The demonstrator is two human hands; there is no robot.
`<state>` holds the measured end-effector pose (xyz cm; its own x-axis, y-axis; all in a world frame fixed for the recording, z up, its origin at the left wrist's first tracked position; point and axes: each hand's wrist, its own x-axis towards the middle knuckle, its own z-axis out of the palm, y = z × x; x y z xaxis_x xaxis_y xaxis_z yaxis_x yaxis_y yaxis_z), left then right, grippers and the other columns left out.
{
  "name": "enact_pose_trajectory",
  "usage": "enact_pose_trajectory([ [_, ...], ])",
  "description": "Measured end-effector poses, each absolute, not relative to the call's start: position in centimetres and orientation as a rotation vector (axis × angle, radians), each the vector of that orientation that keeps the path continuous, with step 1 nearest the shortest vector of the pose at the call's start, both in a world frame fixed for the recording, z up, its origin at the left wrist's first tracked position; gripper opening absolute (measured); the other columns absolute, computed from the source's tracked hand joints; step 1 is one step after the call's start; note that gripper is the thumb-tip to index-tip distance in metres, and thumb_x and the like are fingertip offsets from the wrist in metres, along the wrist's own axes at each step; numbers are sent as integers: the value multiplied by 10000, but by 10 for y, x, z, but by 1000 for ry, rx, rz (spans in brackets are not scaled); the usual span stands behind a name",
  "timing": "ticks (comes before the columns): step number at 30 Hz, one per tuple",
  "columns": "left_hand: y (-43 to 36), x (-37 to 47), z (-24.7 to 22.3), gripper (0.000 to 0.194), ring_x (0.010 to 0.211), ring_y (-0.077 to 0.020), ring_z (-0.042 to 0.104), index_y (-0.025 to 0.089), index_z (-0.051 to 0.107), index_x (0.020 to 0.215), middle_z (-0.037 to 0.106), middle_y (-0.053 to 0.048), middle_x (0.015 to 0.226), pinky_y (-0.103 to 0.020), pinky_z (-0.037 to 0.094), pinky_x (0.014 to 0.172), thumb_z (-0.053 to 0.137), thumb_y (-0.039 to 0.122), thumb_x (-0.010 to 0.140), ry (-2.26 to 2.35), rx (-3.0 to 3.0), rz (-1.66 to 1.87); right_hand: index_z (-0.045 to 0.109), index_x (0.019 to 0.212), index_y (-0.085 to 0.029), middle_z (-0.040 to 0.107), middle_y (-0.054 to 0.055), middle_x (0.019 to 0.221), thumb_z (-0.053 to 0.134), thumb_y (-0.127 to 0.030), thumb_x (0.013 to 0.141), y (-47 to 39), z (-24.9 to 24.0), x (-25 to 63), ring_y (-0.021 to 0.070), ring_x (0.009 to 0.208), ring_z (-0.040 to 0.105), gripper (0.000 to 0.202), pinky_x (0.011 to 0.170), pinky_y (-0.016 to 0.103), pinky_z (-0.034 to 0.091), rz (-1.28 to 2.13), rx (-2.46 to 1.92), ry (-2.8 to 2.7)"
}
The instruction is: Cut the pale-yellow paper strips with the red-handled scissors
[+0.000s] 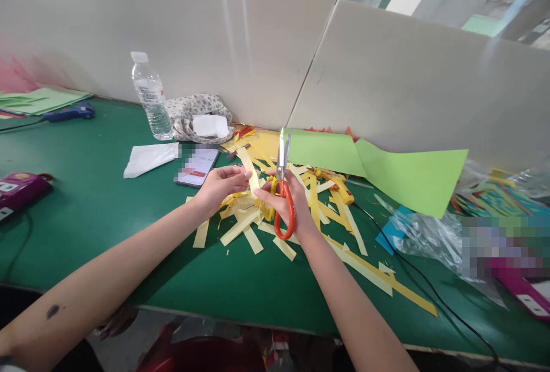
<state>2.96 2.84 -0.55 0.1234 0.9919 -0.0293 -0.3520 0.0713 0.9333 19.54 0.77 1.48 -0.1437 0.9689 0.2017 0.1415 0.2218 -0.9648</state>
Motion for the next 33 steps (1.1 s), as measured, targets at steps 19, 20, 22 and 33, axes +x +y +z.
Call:
enact_pose_trajectory([
  [19,30,30,-6,184,631,-92,618,157,669,724,666,-14,674,-212,504,665,753,290,630,935,960,1208,528,938,-232,555,-66,646,729,-253,547,9,11,192,142,592,607,440,630,316,508,1197,-1182,-1435],
  [20,29,30,-6,181,631,-92,618,157,669,726,667,-15,676,-213,504,666,752,289,632,935,961,1208,527,939,-232,557,-65,645,727,-254,550,9,11,192,143,590,608,438,628,317,507,1192,-1183,-1438],
  [22,29,30,-6,179,633,-91,619,158,670,730,668,-14,681,-209,503,664,751,287,635,931,966,1208,524,941,-232,564,-66,641,722,-253,557,9,10,192,141,581,609,432,619,308,501,1177,-1189,-1449],
  [33,29,30,-5,200,655,-84,626,156,672,782,669,-20,740,-202,507,692,746,283,645,888,970,1145,525,943,-232,565,-56,653,726,-272,564,9,7,193,146,601,598,431,618,320,504,1101,-1174,-1466],
])
